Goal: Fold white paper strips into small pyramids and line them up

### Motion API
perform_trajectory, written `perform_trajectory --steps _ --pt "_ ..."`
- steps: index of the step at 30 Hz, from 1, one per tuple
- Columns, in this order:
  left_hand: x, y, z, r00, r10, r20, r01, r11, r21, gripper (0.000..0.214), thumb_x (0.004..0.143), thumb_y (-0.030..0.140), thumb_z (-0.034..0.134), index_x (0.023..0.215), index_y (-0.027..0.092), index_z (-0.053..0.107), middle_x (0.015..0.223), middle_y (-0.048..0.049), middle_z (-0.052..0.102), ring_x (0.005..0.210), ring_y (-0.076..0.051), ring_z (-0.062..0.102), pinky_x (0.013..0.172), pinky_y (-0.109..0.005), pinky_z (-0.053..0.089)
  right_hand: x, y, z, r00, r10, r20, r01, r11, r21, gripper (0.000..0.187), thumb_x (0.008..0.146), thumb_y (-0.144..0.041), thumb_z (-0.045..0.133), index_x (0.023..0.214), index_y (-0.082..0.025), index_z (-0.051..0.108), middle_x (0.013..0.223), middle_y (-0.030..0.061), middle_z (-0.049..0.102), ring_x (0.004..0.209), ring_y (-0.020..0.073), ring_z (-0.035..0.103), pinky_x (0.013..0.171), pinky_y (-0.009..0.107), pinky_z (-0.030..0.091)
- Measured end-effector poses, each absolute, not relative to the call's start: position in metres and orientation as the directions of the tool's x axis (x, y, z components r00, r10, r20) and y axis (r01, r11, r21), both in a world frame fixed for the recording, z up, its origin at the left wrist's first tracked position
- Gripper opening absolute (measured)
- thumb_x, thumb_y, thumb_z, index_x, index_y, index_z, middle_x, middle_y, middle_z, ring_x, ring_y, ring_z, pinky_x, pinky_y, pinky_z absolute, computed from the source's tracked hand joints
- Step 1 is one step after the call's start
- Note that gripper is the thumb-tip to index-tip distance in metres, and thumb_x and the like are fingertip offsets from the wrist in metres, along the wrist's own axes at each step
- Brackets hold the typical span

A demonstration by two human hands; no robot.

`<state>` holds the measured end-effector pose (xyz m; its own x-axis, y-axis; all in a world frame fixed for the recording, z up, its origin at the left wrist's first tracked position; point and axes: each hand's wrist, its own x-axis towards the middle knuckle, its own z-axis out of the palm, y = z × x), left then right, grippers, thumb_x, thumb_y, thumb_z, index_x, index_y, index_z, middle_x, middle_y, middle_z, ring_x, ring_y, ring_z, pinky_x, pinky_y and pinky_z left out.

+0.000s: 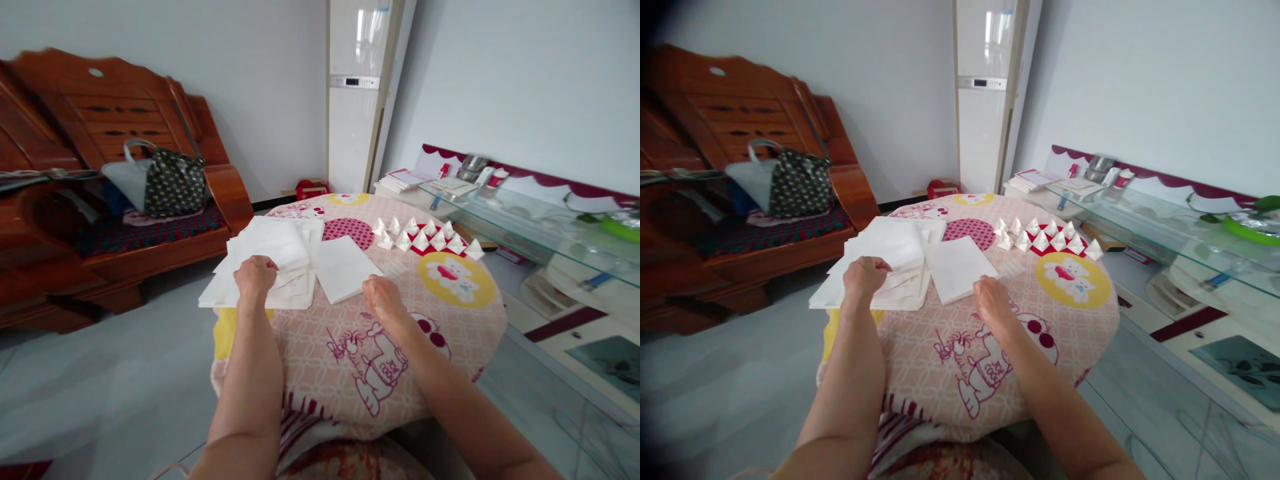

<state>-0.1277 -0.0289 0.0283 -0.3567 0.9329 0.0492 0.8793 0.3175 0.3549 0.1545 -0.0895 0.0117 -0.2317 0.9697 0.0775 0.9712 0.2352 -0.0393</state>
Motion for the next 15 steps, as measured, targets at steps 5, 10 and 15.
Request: perform_trajectory --steps 5,10,15 --pt "-0.131 -0.031 0.030 -0.348 0.937 0.017 0.878 0.319 0.357 0.025 0.078 0.009 0.053 0.076 0.018 0.077 0.088 -0.0133 0.075 0.093 -0.030 0.069 0.084 -0.040 0.048 0.171 -0.132 0.014 -0.255 0.967 0.024 0.967 0.255 0.007 0.032 0.096 -0.011 0.046 0.084 -0.015 0.075 0.085 0.0114 0.071 0.077 0.0199 0.062 0.064 0.029 0.035" --pt "-0.102 -0.037 0.046 0.037 0.962 0.272 0.853 -0.172 0.493 0.036 0.081 0.007 0.055 0.106 0.023 0.075 0.123 -0.0074 0.072 0.115 -0.022 0.064 0.104 -0.035 0.046 0.178 -0.154 0.011 -0.296 0.955 0.029 0.955 0.296 0.004 0.029 0.095 -0.015 0.048 0.082 -0.017 0.074 0.083 0.0102 0.072 0.075 0.0198 0.062 0.063 0.031 0.033" --pt "-0.057 -0.051 0.048 0.766 0.640 0.061 0.390 -0.538 0.747 0.051 0.080 0.039 0.075 0.129 0.027 0.067 0.136 -0.0056 0.067 0.123 -0.022 0.062 0.103 -0.031 0.048 0.184 -0.160 0.027 -0.258 0.966 0.030 0.965 0.259 -0.030 0.026 0.095 -0.018 0.052 0.080 -0.018 0.074 0.082 0.0084 0.074 0.072 0.0193 0.063 0.061 0.031 0.031"
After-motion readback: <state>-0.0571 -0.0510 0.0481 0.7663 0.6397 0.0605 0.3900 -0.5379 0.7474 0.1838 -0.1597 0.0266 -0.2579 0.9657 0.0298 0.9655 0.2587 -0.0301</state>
